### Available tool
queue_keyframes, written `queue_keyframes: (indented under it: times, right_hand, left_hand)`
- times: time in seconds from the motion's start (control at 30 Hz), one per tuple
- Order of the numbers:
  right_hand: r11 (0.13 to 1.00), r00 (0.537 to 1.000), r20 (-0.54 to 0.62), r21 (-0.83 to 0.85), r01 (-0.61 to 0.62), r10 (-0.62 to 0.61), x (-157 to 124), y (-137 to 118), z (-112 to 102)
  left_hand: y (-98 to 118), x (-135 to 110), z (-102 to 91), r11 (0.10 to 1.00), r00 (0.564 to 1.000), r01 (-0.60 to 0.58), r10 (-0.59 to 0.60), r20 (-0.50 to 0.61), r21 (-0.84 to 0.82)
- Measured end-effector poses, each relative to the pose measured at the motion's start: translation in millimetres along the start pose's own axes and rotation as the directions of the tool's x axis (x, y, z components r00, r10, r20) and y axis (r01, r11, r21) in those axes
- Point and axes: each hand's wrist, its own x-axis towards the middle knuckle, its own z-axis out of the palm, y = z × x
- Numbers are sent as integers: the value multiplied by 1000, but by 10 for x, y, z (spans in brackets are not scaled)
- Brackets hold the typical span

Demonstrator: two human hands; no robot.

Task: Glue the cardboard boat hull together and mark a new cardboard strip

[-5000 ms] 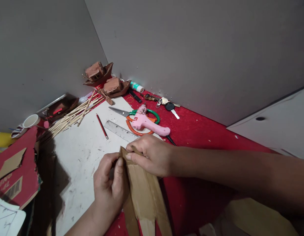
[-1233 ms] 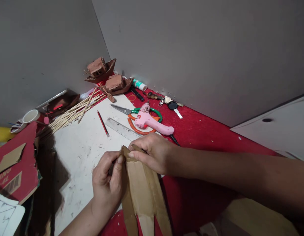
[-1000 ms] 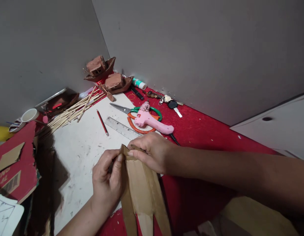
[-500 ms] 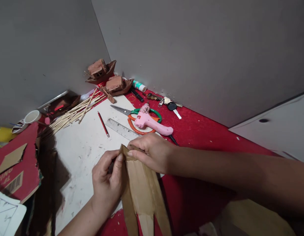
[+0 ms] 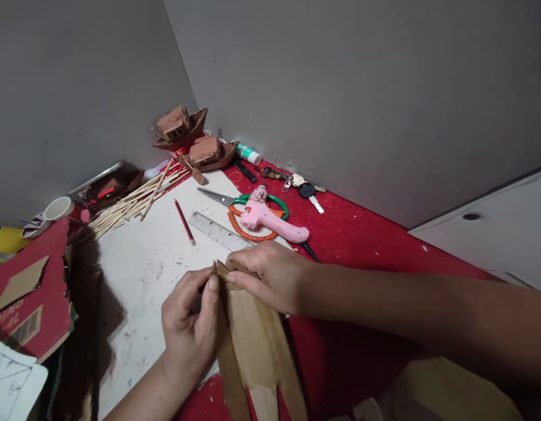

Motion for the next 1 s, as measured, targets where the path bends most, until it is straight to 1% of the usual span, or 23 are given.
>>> queue_keyframes:
  times: [0.1, 0.2, 0.3, 0.33, 0.4, 0.53, 0.67, 0.77, 0.9, 1.0]
  right_hand:
    - [1000, 1000, 9, 20, -11, 11, 1, -16, -7]
    - [999, 1000, 23, 32, -18, 17, 0, -25, -10]
    - [999, 1000, 25, 35, -9, 8, -1, -22, -4]
    - [999, 1000, 29, 34, -14, 13, -1, -20, -2]
    - [999, 999, 40, 27, -33, 32, 0, -17, 0]
    - [998, 997, 58, 11, -59, 58, 12, -21, -1]
    - [998, 996, 68, -13, -61, 62, 29, -20, 3]
    - [999, 998, 56, -10, -35, 35, 35, -5, 17]
    - [999, 998, 55, 23, -23, 21, 30, 10, 32]
    - [999, 998, 60, 7, -32, 31, 23, 1, 25]
  left_hand:
    - [1, 7, -17, 999, 999, -31, 31, -20, 6]
    - [12, 12, -39, 1000, 1000, 2, -2, -23, 2]
    - [34, 44, -62, 998, 999, 32, -31, 8, -49]
    - [42, 62, -72, 996, 998, 60, -58, 27, -67]
    - [56, 104, -95, 984, 986, 152, -145, 82, -95]
    - [70, 187, -148, 926, 927, 351, -324, 189, -138]
    - [73, 254, -194, 867, 884, 453, -407, 231, -208]
    - [65, 300, -225, 842, 863, 482, -409, 295, -243]
    - [32, 360, -249, 857, 864, 443, -331, 379, -262]
    - [-2, 380, -248, 840, 859, 447, -306, 411, -307]
